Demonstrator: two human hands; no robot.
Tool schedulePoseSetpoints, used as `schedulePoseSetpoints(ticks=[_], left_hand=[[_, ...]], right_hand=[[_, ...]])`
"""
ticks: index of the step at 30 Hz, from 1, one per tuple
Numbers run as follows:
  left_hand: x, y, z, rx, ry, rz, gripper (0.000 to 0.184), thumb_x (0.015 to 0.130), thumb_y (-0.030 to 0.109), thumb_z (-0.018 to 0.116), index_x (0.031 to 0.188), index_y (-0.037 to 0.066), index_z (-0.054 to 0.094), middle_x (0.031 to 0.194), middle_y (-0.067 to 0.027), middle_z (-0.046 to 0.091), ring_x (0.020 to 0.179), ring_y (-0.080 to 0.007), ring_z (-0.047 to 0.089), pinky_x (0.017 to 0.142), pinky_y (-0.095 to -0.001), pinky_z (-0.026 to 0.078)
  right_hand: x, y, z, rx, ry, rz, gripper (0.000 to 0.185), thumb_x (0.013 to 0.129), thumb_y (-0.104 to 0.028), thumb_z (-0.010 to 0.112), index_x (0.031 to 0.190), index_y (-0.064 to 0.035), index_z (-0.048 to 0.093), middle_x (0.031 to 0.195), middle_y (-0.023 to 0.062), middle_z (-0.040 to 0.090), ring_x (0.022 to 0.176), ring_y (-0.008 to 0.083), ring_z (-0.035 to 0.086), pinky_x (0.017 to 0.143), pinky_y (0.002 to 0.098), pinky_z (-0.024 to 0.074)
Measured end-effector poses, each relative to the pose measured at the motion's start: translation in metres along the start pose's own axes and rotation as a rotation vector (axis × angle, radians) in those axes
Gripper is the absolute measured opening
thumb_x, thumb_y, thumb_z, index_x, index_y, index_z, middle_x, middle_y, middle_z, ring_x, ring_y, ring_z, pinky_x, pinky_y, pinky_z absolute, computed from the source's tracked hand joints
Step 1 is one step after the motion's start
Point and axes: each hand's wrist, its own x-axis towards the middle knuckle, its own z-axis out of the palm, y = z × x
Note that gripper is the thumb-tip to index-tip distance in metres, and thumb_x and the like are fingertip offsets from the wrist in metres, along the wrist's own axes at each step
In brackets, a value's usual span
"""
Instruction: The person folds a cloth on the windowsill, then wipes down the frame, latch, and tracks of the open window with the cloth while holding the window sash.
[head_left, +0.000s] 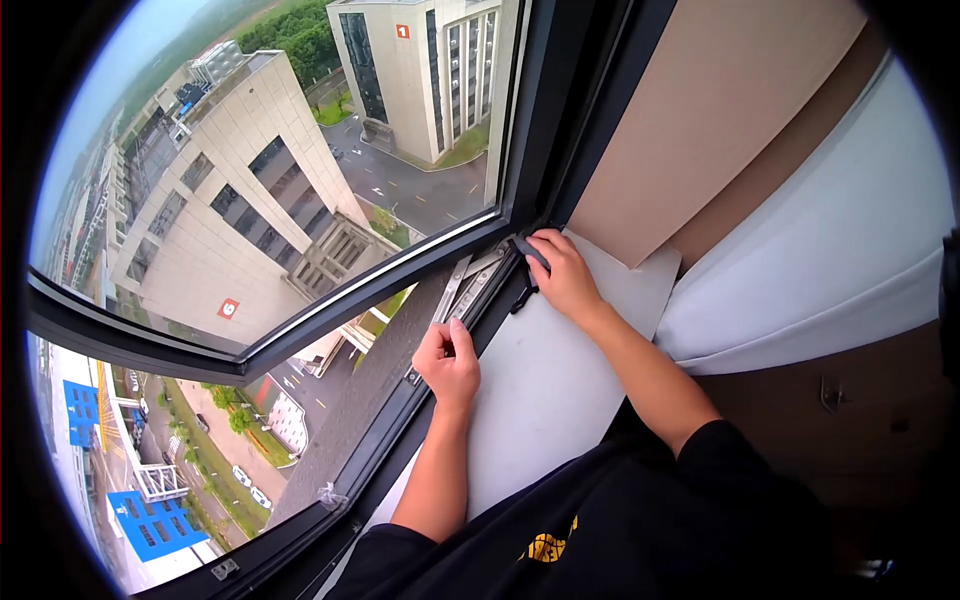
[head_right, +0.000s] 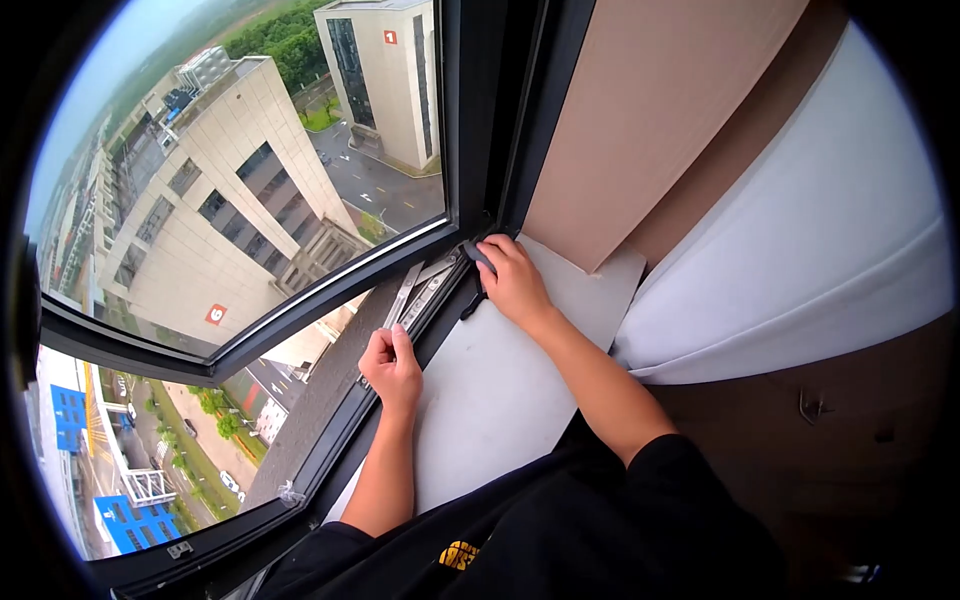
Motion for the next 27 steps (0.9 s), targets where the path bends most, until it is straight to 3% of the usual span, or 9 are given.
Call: schedulePoseSetpoints(ticks=[3, 4, 8, 13, 16, 18, 21, 27], left_hand=[[0.001, 0.006, 0.001, 0.055, -0.034, 0.054, 0.035, 0.095, 0.008, 0.073, 0.068, 0.003, 0.052, 0.058, -0.0014, 0.047, 0.051, -0.0100, 0.040, 0.049, -0.0286, 0.032], [0.001, 0.011, 0.000, 0.071, -0.066, 0.061, 0.035, 0.100, 0.010, 0.070, 0.070, 0.002, 0.054, 0.061, 0.0017, 0.050, 0.057, -0.0062, 0.041, 0.052, -0.0258, 0.033], [0.001, 0.017, 0.000, 0.053, -0.075, 0.021, 0.033, 0.100, 0.010, 0.070, 0.071, 0.002, 0.057, 0.061, 0.0002, 0.054, 0.056, -0.0067, 0.045, 0.052, -0.0266, 0.036], [0.002, 0.014, -0.003, 0.110, -0.058, 0.053, 0.035, 0.098, 0.009, 0.071, 0.070, 0.001, 0.053, 0.059, -0.0028, 0.050, 0.053, -0.0090, 0.042, 0.050, -0.0297, 0.034], [0.003, 0.020, 0.000, 0.168, -0.088, 0.051, 0.036, 0.097, 0.009, 0.073, 0.069, 0.002, 0.052, 0.058, -0.0039, 0.049, 0.052, -0.0112, 0.042, 0.050, -0.0302, 0.034], [0.003, 0.018, 0.000, 0.203, -0.133, 0.069, 0.034, 0.095, 0.008, 0.075, 0.070, 0.003, 0.052, 0.060, -0.0056, 0.048, 0.052, -0.0143, 0.042, 0.050, -0.0310, 0.035], [0.003, 0.021, 0.001, 0.323, -0.189, 0.096, 0.031, 0.093, 0.009, 0.075, 0.072, 0.003, 0.054, 0.062, -0.0083, 0.052, 0.052, -0.0202, 0.047, 0.050, -0.0349, 0.039], [0.004, 0.023, 0.005, 0.555, -0.289, 0.272, 0.027, 0.087, 0.006, 0.075, 0.072, 0.004, 0.053, 0.069, -0.0109, 0.055, 0.063, -0.0326, 0.055, 0.058, -0.0445, 0.044]], right_hand=[[-0.004, -0.012, -0.001, -0.032, -0.028, -0.039, 0.032, 0.093, -0.008, 0.074, 0.124, -0.0005, 0.071, 0.125, 0.0091, 0.065, 0.108, 0.0340, 0.064, 0.093, 0.0426, 0.0560], [-0.010, -0.027, -0.002, 0.026, -0.088, -0.067, 0.032, 0.092, -0.006, 0.074, 0.123, 0.0000, 0.071, 0.125, 0.0104, 0.066, 0.108, 0.0342, 0.064, 0.094, 0.0423, 0.0556], [-0.048, -0.088, 0.002, 0.305, -0.304, -0.202, 0.033, 0.086, -0.002, 0.078, 0.118, -0.0010, 0.074, 0.126, 0.0125, 0.067, 0.109, 0.0323, 0.065, 0.093, 0.0412, 0.0556], [-0.032, -0.073, 0.005, 0.123, -0.157, -0.176, 0.030, 0.082, -0.004, 0.080, 0.112, -0.0040, 0.077, 0.117, 0.0044, 0.069, 0.099, 0.0274, 0.067, 0.080, 0.0380, 0.0591], [-0.014, -0.022, 0.001, 0.028, 0.008, -0.039, 0.027, 0.089, -0.008, 0.078, 0.115, -0.0014, 0.076, 0.119, 0.0071, 0.070, 0.103, 0.0310, 0.068, 0.087, 0.0395, 0.0570], [-0.007, 0.000, -0.001, 0.034, 0.035, -0.013, 0.029, 0.089, -0.008, 0.078, 0.117, -0.0018, 0.076, 0.119, 0.0069, 0.070, 0.103, 0.0314, 0.067, 0.086, 0.0397, 0.0565], [-0.014, -0.022, 0.003, -0.024, 0.027, -0.063, 0.029, 0.089, -0.008, 0.078, 0.117, -0.0020, 0.076, 0.120, 0.0070, 0.070, 0.101, 0.0315, 0.065, 0.085, 0.0405, 0.0562], [-0.043, -0.072, 0.013, 0.192, -0.123, -0.198, 0.028, 0.084, -0.004, 0.078, 0.113, -0.0034, 0.077, 0.116, 0.0047, 0.068, 0.096, 0.0282, 0.065, 0.078, 0.0402, 0.0579]])
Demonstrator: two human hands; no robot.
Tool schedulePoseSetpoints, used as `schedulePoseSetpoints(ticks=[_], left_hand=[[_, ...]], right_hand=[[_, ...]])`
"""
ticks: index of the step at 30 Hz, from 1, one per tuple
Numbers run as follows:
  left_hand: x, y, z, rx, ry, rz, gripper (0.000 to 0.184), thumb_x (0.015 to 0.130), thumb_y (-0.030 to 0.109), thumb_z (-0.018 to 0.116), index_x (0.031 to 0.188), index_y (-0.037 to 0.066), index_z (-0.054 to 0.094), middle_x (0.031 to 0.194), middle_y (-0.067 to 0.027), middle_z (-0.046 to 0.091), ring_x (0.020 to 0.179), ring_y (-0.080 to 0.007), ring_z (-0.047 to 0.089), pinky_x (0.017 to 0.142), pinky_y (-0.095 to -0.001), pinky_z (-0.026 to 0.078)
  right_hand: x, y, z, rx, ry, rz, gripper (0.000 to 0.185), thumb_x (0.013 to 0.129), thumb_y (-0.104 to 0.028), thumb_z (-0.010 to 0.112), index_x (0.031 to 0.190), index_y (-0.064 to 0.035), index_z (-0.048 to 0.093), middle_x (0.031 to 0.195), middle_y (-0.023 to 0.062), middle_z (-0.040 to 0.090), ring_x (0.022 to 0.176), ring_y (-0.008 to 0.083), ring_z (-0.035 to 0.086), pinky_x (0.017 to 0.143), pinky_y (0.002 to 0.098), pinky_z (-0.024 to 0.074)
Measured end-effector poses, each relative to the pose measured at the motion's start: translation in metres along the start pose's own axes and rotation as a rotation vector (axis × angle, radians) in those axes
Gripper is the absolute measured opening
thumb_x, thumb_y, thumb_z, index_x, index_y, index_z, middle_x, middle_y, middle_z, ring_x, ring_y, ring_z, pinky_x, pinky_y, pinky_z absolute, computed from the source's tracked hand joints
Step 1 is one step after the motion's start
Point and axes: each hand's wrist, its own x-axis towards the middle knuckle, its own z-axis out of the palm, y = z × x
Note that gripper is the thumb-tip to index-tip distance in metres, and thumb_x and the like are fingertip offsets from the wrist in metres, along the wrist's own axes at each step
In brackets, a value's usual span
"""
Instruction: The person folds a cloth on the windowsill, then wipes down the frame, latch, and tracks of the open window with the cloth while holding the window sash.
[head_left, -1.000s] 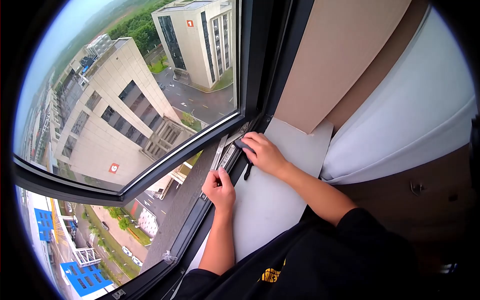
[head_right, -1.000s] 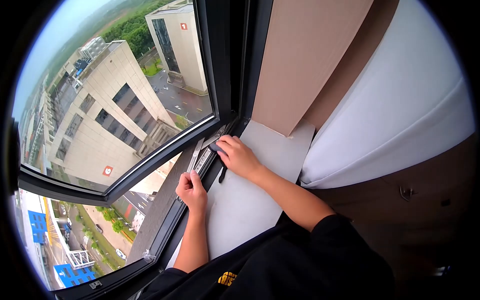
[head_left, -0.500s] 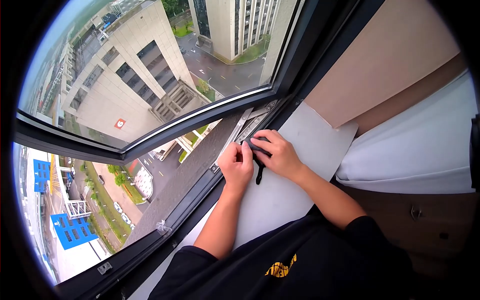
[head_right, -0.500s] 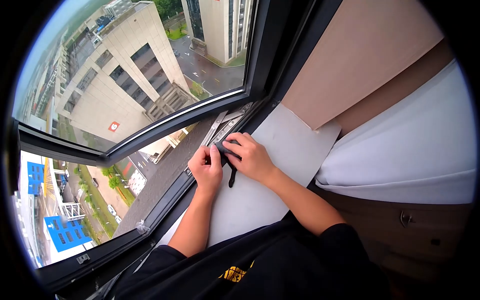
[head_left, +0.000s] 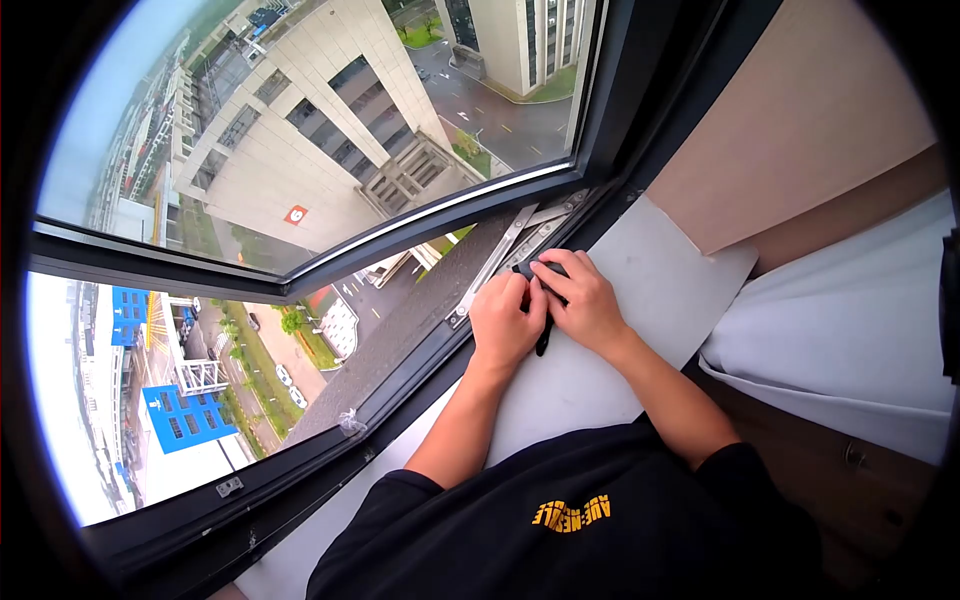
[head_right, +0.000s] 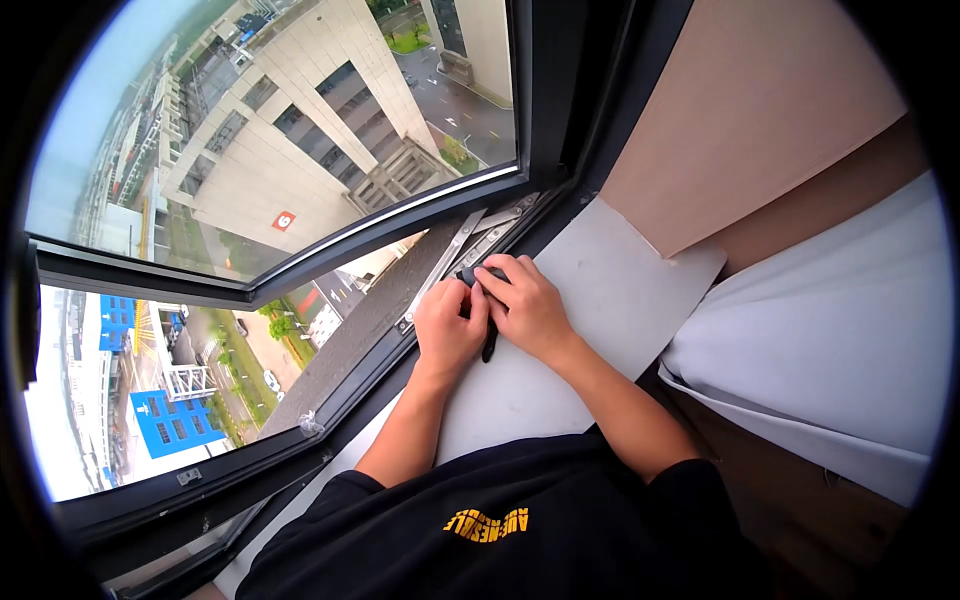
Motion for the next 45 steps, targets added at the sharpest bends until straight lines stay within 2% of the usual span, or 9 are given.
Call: schedulePoseSetpoints(ticks=[7, 9, 13, 16, 21, 25, 31, 39, 45], left_hand=[[-0.012, -0.002, -0.016, 0.067, 0.028, -0.022, 0.025, 0.087, 0.006, 0.076, 0.074, 0.004, 0.054, 0.070, -0.0106, 0.056, 0.069, -0.0323, 0.056, 0.064, -0.0443, 0.045], [-0.011, -0.003, -0.017, 0.059, 0.033, -0.035, 0.025, 0.086, 0.006, 0.077, 0.074, 0.005, 0.055, 0.070, -0.0098, 0.057, 0.068, -0.0314, 0.056, 0.064, -0.0425, 0.046], [-0.009, -0.003, -0.013, 0.051, 0.033, -0.040, 0.025, 0.085, 0.005, 0.076, 0.073, 0.006, 0.055, 0.069, -0.0085, 0.056, 0.067, -0.0303, 0.055, 0.063, -0.0415, 0.045], [-0.010, -0.008, -0.017, 0.031, 0.017, -0.007, 0.023, 0.086, 0.005, 0.076, 0.075, 0.006, 0.056, 0.070, -0.0077, 0.056, 0.068, -0.0296, 0.055, 0.064, -0.0413, 0.045], [-0.010, -0.004, -0.019, 0.070, 0.071, -0.033, 0.015, 0.084, 0.004, 0.076, 0.087, 0.004, 0.061, 0.089, -0.0103, 0.062, 0.083, -0.0315, 0.059, 0.073, -0.0418, 0.048], [-0.010, -0.003, -0.018, 0.107, 0.071, -0.045, 0.017, 0.082, 0.002, 0.075, 0.093, 0.004, 0.062, 0.100, -0.0119, 0.063, 0.092, -0.0335, 0.060, 0.079, -0.0436, 0.049], [-0.008, -0.004, -0.017, 0.060, 0.119, -0.067, 0.017, 0.082, 0.002, 0.076, 0.090, 0.003, 0.061, 0.094, -0.0122, 0.063, 0.085, -0.0332, 0.061, 0.075, -0.0420, 0.050], [-0.006, -0.019, -0.029, 0.178, 0.126, -0.178, 0.017, 0.084, 0.007, 0.077, 0.085, 0.005, 0.059, 0.084, -0.0091, 0.060, 0.080, -0.0294, 0.060, 0.072, -0.0414, 0.049], [-0.003, -0.026, -0.036, 0.200, 0.071, -0.309, 0.020, 0.087, 0.011, 0.077, 0.090, 0.003, 0.059, 0.089, -0.0119, 0.059, 0.084, -0.0321, 0.060, 0.076, -0.0434, 0.049]], right_hand=[[0.026, 0.069, -0.028, -0.079, 0.222, 0.259, 0.028, 0.086, -0.003, 0.075, 0.114, -0.0016, 0.077, 0.116, 0.0073, 0.069, 0.102, 0.0311, 0.066, 0.086, 0.0409, 0.0564], [0.023, 0.061, -0.023, -0.171, 0.209, 0.179, 0.027, 0.087, -0.003, 0.075, 0.114, -0.0008, 0.077, 0.117, 0.0075, 0.069, 0.101, 0.0315, 0.066, 0.084, 0.0409, 0.0566], [0.007, 0.020, -0.011, -0.026, 0.072, 0.034, 0.031, 0.082, -0.002, 0.079, 0.113, -0.0022, 0.078, 0.115, 0.0057, 0.070, 0.098, 0.0286, 0.066, 0.082, 0.0393, 0.0574], [0.007, 0.016, -0.012, 0.011, 0.039, 0.037, 0.031, 0.081, -0.002, 0.080, 0.112, -0.0025, 0.079, 0.114, 0.0054, 0.071, 0.098, 0.0276, 0.066, 0.083, 0.0381, 0.0576], [0.016, 0.055, -0.019, -0.108, 0.192, 0.151, 0.027, 0.087, -0.003, 0.077, 0.114, 0.0001, 0.078, 0.119, 0.0083, 0.072, 0.103, 0.0316, 0.066, 0.088, 0.0396, 0.0568], [0.011, 0.038, -0.009, -0.172, 0.184, 0.139, 0.028, 0.087, -0.004, 0.077, 0.115, -0.0003, 0.078, 0.119, 0.0071, 0.072, 0.102, 0.0303, 0.066, 0.086, 0.0398, 0.0567], [-0.003, -0.009, 0.005, -0.014, 0.022, 0.000, 0.032, 0.080, -0.001, 0.081, 0.112, -0.0029, 0.078, 0.115, 0.0057, 0.071, 0.094, 0.0280, 0.066, 0.078, 0.0384, 0.0582], [0.027, 0.092, -0.035, -0.239, 0.186, 0.138, 0.024, 0.092, -0.008, 0.075, 0.114, 0.0003, 0.077, 0.119, 0.0084, 0.072, 0.104, 0.0324, 0.065, 0.091, 0.0420, 0.0546], [0.009, 0.030, -0.010, -0.064, 0.042, 0.006, 0.029, 0.087, -0.014, 0.086, 0.110, 0.0007, 0.078, 0.114, 0.0083, 0.072, 0.096, 0.0299, 0.064, 0.080, 0.0373, 0.0550]])
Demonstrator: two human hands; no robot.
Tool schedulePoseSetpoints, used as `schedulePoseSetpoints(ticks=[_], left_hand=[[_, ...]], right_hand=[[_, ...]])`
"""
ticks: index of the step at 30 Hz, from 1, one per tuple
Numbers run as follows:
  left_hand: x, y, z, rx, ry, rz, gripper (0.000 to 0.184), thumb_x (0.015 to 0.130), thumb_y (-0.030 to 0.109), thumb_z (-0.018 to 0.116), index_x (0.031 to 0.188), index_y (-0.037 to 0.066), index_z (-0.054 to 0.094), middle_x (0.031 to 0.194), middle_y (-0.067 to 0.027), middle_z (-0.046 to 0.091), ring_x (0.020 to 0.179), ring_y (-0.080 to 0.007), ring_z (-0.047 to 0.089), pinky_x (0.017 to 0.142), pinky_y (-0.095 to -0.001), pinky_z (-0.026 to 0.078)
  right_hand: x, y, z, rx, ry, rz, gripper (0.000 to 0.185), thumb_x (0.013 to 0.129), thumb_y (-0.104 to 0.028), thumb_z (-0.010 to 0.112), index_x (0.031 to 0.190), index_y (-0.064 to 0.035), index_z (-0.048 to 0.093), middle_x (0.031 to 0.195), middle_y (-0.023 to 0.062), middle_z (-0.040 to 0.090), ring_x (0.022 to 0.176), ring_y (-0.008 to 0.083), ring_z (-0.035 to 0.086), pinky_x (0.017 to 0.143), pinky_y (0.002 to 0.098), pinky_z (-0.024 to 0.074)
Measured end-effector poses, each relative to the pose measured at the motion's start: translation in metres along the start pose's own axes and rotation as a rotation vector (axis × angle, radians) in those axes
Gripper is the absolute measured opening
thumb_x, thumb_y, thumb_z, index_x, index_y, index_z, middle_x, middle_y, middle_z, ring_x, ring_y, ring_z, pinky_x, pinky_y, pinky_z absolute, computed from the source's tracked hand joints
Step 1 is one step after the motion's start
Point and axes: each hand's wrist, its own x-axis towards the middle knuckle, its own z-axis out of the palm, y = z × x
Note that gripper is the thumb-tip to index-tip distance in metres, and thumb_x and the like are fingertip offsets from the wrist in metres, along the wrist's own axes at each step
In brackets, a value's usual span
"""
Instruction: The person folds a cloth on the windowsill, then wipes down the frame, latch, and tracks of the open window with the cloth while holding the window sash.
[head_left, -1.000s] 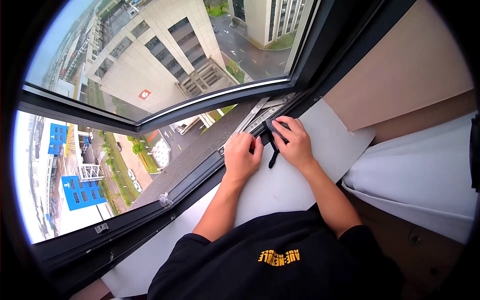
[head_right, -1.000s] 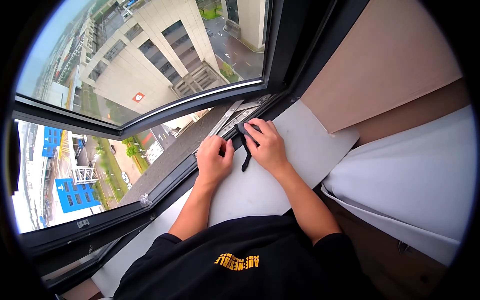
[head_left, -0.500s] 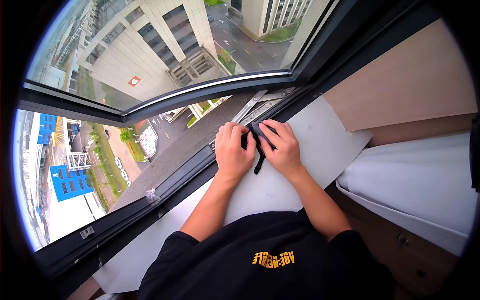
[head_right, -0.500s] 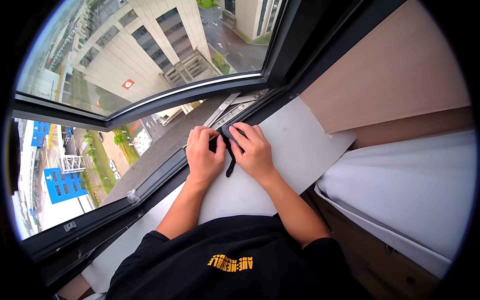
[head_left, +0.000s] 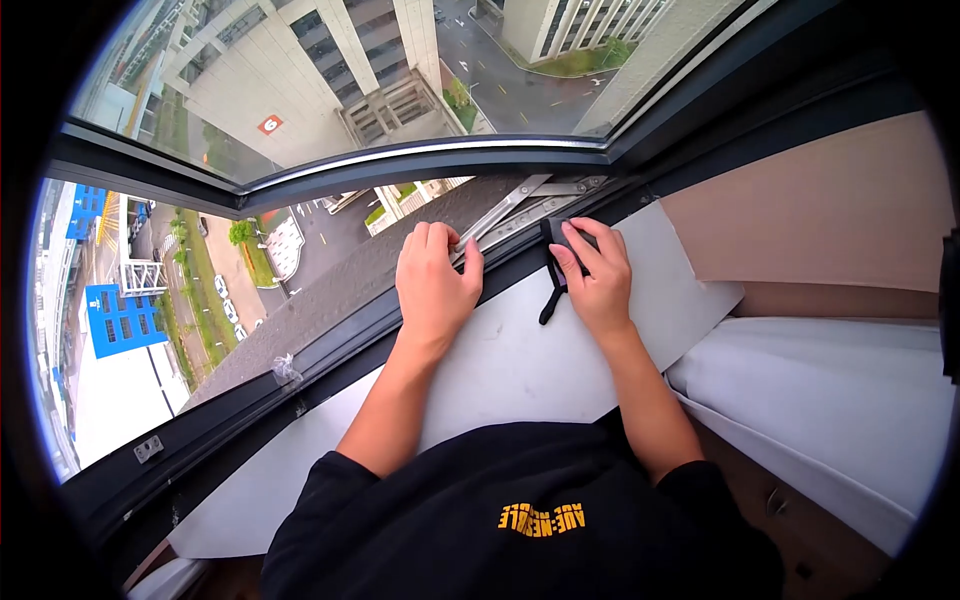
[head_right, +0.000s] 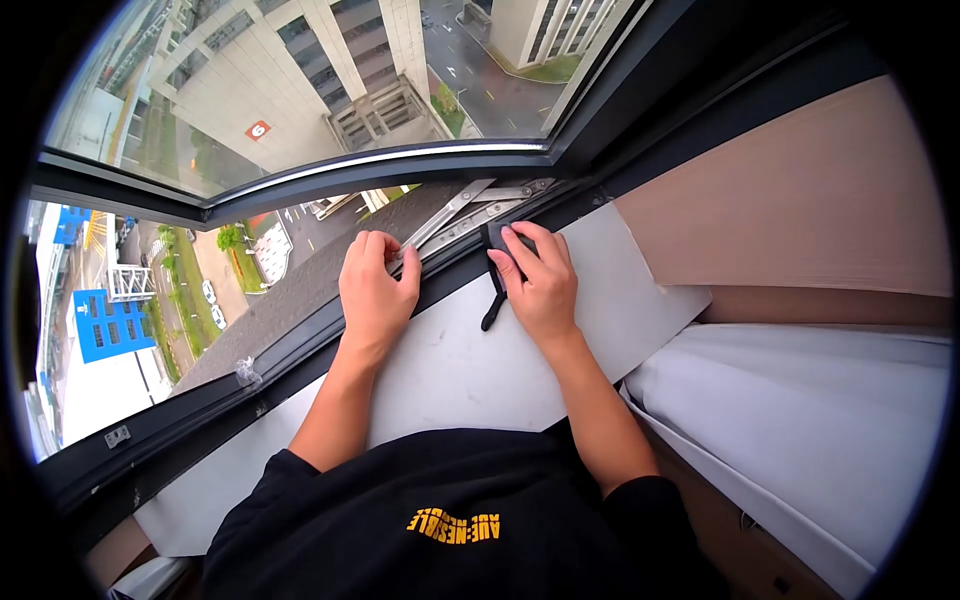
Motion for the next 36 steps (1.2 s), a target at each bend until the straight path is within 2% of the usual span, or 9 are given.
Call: schedulePoseSetpoints(ticks=[2, 6, 10, 12, 16, 20, 27, 30, 36], left_hand=[[0.002, -0.004, -0.002, 0.018, -0.007, -0.043, 0.021, 0.088, 0.013, 0.077, 0.092, 0.003, 0.059, 0.091, -0.0129, 0.059, 0.085, -0.0331, 0.060, 0.077, -0.0440, 0.050], [0.003, -0.008, -0.004, 0.029, -0.041, -0.064, 0.022, 0.089, 0.015, 0.077, 0.093, 0.003, 0.059, 0.093, -0.0134, 0.059, 0.087, -0.0342, 0.060, 0.078, -0.0446, 0.050], [0.001, -0.006, -0.003, 0.058, -0.063, -0.054, 0.022, 0.088, 0.015, 0.077, 0.094, 0.003, 0.061, 0.094, -0.0132, 0.059, 0.089, -0.0342, 0.061, 0.079, -0.0449, 0.050], [0.001, -0.005, -0.003, 0.069, -0.059, -0.037, 0.021, 0.088, 0.014, 0.078, 0.094, 0.002, 0.062, 0.095, -0.0131, 0.060, 0.090, -0.0342, 0.061, 0.080, -0.0451, 0.050], [0.002, 0.002, -0.004, 0.077, -0.046, -0.022, 0.020, 0.088, 0.014, 0.078, 0.094, 0.002, 0.064, 0.095, -0.0126, 0.061, 0.090, -0.0337, 0.061, 0.080, -0.0441, 0.050], [0.001, 0.001, -0.004, 0.083, -0.022, 0.033, 0.020, 0.087, 0.015, 0.080, 0.097, 0.002, 0.068, 0.098, -0.0110, 0.062, 0.092, -0.0322, 0.061, 0.084, -0.0427, 0.050], [0.002, 0.004, -0.011, 0.067, -0.136, 0.111, 0.047, 0.085, 0.034, 0.085, 0.117, 0.001, 0.075, 0.111, -0.0121, 0.060, 0.104, -0.0314, 0.057, 0.091, -0.0428, 0.045], [0.002, 0.005, -0.013, 0.078, -0.159, 0.127, 0.053, 0.084, 0.038, 0.086, 0.118, -0.001, 0.075, 0.112, -0.0118, 0.060, 0.106, -0.0307, 0.056, 0.090, -0.0426, 0.045], [0.002, 0.006, -0.011, 0.084, -0.128, 0.125, 0.055, 0.081, 0.037, 0.087, 0.118, -0.001, 0.075, 0.111, -0.0117, 0.061, 0.105, -0.0312, 0.058, 0.089, -0.0426, 0.046]], right_hand=[[-0.005, -0.021, 0.009, 0.068, 0.002, 0.020, 0.027, 0.083, -0.007, 0.087, 0.108, -0.0002, 0.079, 0.111, 0.0085, 0.072, 0.094, 0.0293, 0.065, 0.079, 0.0367, 0.0557], [0.003, -0.007, 0.007, 0.074, 0.034, 0.033, 0.024, 0.082, -0.004, 0.086, 0.105, -0.0005, 0.080, 0.109, 0.0088, 0.072, 0.095, 0.0297, 0.067, 0.080, 0.0375, 0.0567], [0.020, 0.032, -0.005, -0.015, 0.173, 0.266, 0.019, 0.091, -0.009, 0.081, 0.106, 0.0018, 0.079, 0.109, 0.0096, 0.072, 0.095, 0.0294, 0.068, 0.082, 0.0384, 0.0562], [0.018, 0.028, -0.002, -0.118, 0.156, 0.170, 0.018, 0.091, -0.008, 0.081, 0.106, 0.0021, 0.079, 0.109, 0.0094, 0.071, 0.094, 0.0290, 0.067, 0.080, 0.0381, 0.0562], [0.001, -0.008, 0.014, 0.057, 0.064, 0.047, 0.022, 0.082, -0.003, 0.086, 0.102, 0.0022, 0.078, 0.108, 0.0100, 0.069, 0.092, 0.0291, 0.066, 0.077, 0.0375, 0.0562], [-0.001, -0.023, 0.020, 0.138, 0.008, 0.039, 0.019, 0.081, -0.003, 0.086, 0.096, 0.0006, 0.075, 0.104, 0.0088, 0.067, 0.089, 0.0281, 0.067, 0.072, 0.0367, 0.0564], [0.030, 0.042, 0.006, -0.040, 0.166, 0.122, 0.015, 0.088, -0.008, 0.083, 0.095, 0.0002, 0.074, 0.101, 0.0104, 0.067, 0.085, 0.0291, 0.067, 0.073, 0.0377, 0.0557], [0.037, 0.065, -0.005, -0.081, 0.200, 0.185, 0.014, 0.091, -0.010, 0.080, 0.097, 0.0018, 0.074, 0.105, 0.0112, 0.067, 0.088, 0.0298, 0.066, 0.076, 0.0390, 0.0546], [0.018, -0.001, 0.019, 0.008, 0.090, 0.184, 0.016, 0.089, -0.011, 0.081, 0.099, -0.0001, 0.074, 0.106, 0.0109, 0.065, 0.092, 0.0321, 0.066, 0.076, 0.0398, 0.0553]])
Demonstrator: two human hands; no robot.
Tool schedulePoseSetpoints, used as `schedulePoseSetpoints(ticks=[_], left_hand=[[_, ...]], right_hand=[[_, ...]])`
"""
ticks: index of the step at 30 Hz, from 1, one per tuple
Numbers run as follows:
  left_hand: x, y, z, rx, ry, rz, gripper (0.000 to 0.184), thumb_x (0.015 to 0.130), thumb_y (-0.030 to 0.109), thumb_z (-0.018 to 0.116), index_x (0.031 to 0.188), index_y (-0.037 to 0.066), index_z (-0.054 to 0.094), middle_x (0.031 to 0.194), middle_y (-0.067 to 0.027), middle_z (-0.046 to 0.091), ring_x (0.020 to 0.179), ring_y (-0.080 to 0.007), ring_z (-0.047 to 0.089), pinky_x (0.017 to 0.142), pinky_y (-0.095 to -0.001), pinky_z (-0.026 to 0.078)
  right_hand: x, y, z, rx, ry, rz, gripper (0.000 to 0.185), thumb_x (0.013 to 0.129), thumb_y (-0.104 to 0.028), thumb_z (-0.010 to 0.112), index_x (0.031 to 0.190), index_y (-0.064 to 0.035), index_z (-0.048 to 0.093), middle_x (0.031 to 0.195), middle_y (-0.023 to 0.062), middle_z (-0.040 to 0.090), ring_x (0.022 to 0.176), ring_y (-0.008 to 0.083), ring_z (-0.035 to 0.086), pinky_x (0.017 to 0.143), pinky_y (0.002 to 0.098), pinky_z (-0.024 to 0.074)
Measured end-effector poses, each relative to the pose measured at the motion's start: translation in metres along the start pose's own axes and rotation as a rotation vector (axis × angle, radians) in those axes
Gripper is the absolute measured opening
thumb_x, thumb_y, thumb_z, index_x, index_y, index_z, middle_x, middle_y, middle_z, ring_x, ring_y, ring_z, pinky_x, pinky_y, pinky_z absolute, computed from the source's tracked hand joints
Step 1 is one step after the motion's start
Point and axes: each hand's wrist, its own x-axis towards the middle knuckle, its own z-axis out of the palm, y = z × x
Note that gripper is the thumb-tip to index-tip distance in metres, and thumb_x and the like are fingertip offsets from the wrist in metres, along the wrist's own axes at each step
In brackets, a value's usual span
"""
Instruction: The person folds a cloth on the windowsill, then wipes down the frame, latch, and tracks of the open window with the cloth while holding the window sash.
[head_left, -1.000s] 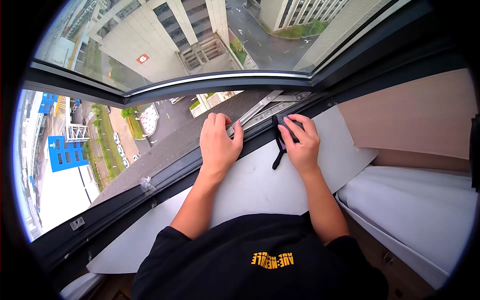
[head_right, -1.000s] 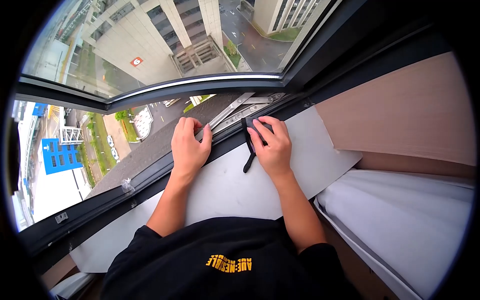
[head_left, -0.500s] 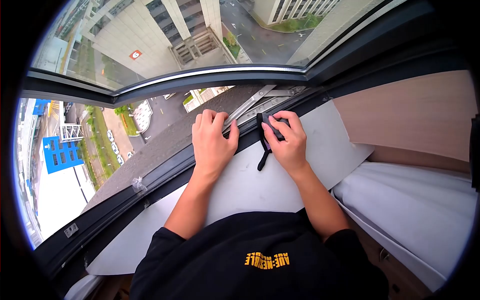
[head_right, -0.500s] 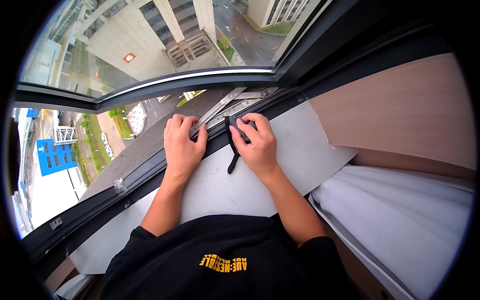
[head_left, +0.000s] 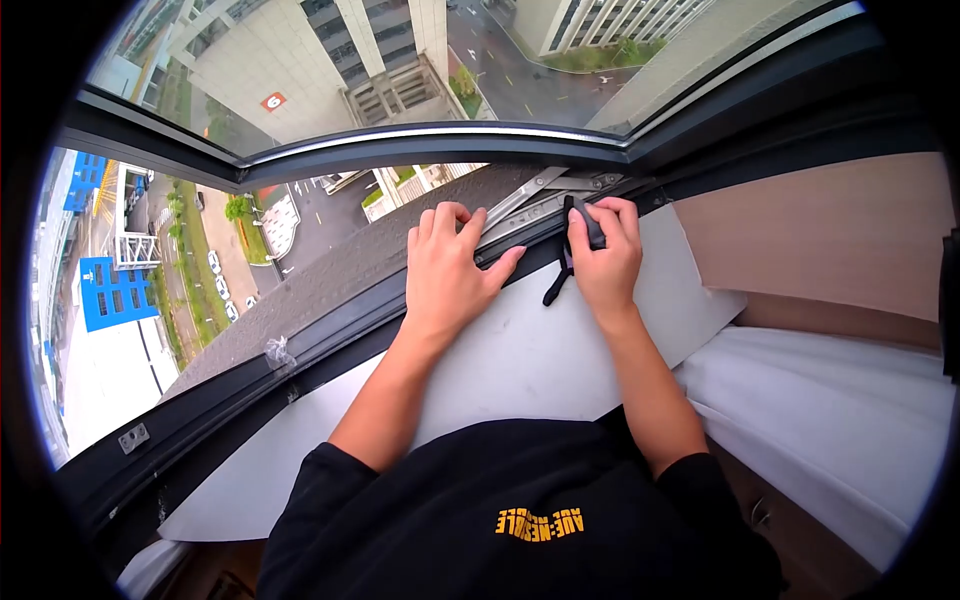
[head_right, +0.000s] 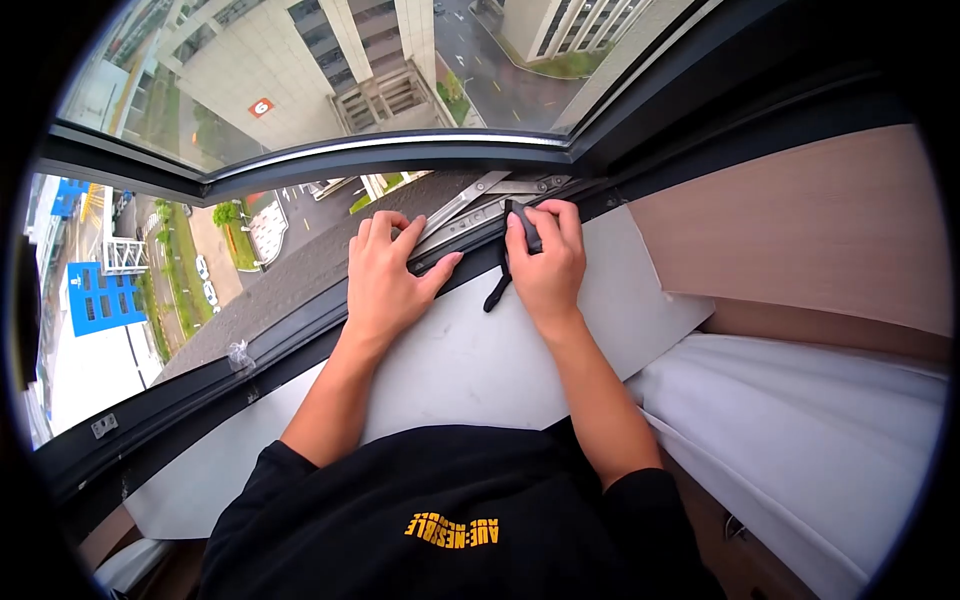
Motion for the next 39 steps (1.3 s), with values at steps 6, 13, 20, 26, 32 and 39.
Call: schedulePoseSetpoints(ticks=[6, 13, 20, 26, 32, 39], left_hand=[[0.001, 0.002, 0.003, -0.003, 0.014, -0.024, 0.054, 0.078, 0.035, 0.088, 0.116, -0.002, 0.075, 0.108, -0.0118, 0.063, 0.102, -0.0325, 0.061, 0.089, -0.0430, 0.048], [-0.002, -0.002, 0.005, -0.024, 0.051, 0.000, 0.053, 0.078, 0.036, 0.089, 0.113, -0.002, 0.075, 0.106, -0.0116, 0.063, 0.098, -0.0312, 0.060, 0.087, -0.0419, 0.048], [-0.002, -0.003, 0.004, -0.034, 0.042, -0.010, 0.054, 0.077, 0.037, 0.090, 0.113, -0.001, 0.075, 0.103, -0.0115, 0.063, 0.098, -0.0307, 0.060, 0.087, -0.0417, 0.048], [-0.004, -0.003, 0.005, -0.044, 0.066, 0.001, 0.053, 0.078, 0.036, 0.090, 0.111, -0.002, 0.075, 0.103, -0.0120, 0.063, 0.098, -0.0307, 0.060, 0.087, -0.0414, 0.049], [-0.004, -0.002, 0.005, -0.026, 0.048, -0.014, 0.054, 0.078, 0.036, 0.090, 0.112, -0.002, 0.074, 0.104, -0.0115, 0.063, 0.099, -0.0307, 0.060, 0.087, -0.0412, 0.049], [-0.003, -0.004, 0.003, -0.090, 0.065, -0.019, 0.050, 0.076, 0.031, 0.091, 0.111, -0.001, 0.074, 0.105, -0.0116, 0.064, 0.098, -0.0326, 0.061, 0.089, -0.0422, 0.050]], right_hand=[[-0.021, -0.023, 0.011, 0.094, -0.062, -0.108, 0.018, 0.086, -0.008, 0.083, 0.099, 0.0000, 0.073, 0.103, 0.0102, 0.064, 0.090, 0.0304, 0.066, 0.073, 0.0382, 0.0551], [0.022, 0.028, -0.005, -0.111, 0.045, -0.002, 0.016, 0.096, -0.016, 0.076, 0.098, -0.0007, 0.070, 0.105, 0.0120, 0.065, 0.091, 0.0338, 0.065, 0.078, 0.0434, 0.0545], [-0.013, -0.022, 0.010, 0.076, -0.077, -0.016, 0.017, 0.088, -0.010, 0.080, 0.097, -0.0006, 0.070, 0.107, 0.0123, 0.064, 0.098, 0.0333, 0.064, 0.084, 0.0419, 0.0538], [0.011, 0.011, -0.006, -0.070, 0.006, 0.100, 0.017, 0.091, -0.013, 0.079, 0.097, 0.0005, 0.071, 0.106, 0.0123, 0.065, 0.097, 0.0337, 0.064, 0.086, 0.0428, 0.0535], [0.021, 0.015, -0.008, -0.092, -0.002, 0.153, 0.019, 0.090, -0.014, 0.079, 0.095, 0.0008, 0.069, 0.106, 0.0116, 0.063, 0.098, 0.0333, 0.063, 0.086, 0.0419, 0.0521], [-0.019, -0.034, 0.011, 0.096, -0.112, -0.008, 0.017, 0.086, -0.007, 0.082, 0.096, 0.0024, 0.072, 0.104, 0.0103, 0.063, 0.095, 0.0316, 0.062, 0.081, 0.0409, 0.0536]])
